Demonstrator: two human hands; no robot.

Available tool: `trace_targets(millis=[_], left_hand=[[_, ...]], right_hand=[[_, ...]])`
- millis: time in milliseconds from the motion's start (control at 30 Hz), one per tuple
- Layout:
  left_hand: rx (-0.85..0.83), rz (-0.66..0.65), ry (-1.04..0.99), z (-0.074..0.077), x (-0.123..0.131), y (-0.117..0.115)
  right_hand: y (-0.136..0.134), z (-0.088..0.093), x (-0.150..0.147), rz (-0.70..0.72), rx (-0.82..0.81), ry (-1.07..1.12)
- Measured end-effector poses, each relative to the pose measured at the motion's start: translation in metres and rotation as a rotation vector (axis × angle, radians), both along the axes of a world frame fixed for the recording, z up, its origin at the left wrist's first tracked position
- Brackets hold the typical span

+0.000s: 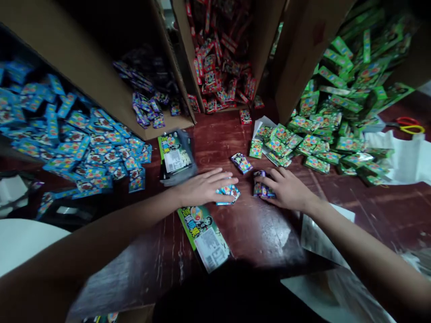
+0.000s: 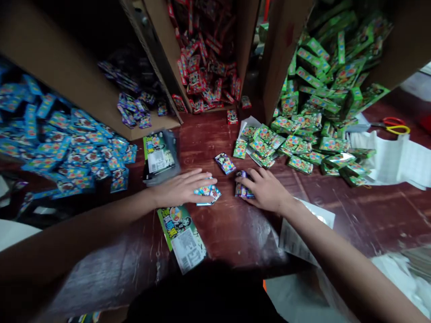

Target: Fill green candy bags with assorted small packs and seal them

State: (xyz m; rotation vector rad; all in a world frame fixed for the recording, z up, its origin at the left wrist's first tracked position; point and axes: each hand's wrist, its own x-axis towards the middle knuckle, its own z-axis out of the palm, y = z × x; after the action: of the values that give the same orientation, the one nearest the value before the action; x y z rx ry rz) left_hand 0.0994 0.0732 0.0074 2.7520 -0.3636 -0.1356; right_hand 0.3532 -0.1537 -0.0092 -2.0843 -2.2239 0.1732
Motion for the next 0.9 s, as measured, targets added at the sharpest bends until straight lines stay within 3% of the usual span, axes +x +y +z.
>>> trace_targets(millis=[133, 267, 367, 467, 633, 700, 800, 900], left_hand=[[0.057, 0.027, 0.065, 0.009, 0.002, 0.010], [0.030, 0.198, 0.022, 0.018, 0.006, 0.004], [0.084, 0.177, 0.042, 0.021, 0.019, -0.004], [0.144, 0.179, 0.064, 0.023, 0.031, -0.021], [0.124, 0.649, 0.011, 0.007, 0.031, -0.081], [0.094, 0.733, 0.060, -0.002, 0.028, -0.102], [0.034, 0.625, 0.104, -0.011, 0.022, -0.113], [0.015, 0.442, 0.078, -0.014, 0.019, -0.104]], right_hand=[[-0.029, -0.009, 0.020, -0.060, -0.007, -0.012], [-0.012, -0.007, 0.013, -0.091, 0.031, 0.002], [0.003, 0.001, -0.002, -0.120, 0.054, 0.026], [-0.003, 0.009, -0.021, -0.173, 0.112, 0.144], [-0.037, 0.004, -0.052, -0.224, 0.173, 0.347], [-0.046, -0.006, -0.057, -0.220, 0.151, 0.355], [-0.053, -0.018, -0.053, -0.215, 0.103, 0.322], [-0.054, -0.021, -0.044, -0.209, 0.078, 0.290]])
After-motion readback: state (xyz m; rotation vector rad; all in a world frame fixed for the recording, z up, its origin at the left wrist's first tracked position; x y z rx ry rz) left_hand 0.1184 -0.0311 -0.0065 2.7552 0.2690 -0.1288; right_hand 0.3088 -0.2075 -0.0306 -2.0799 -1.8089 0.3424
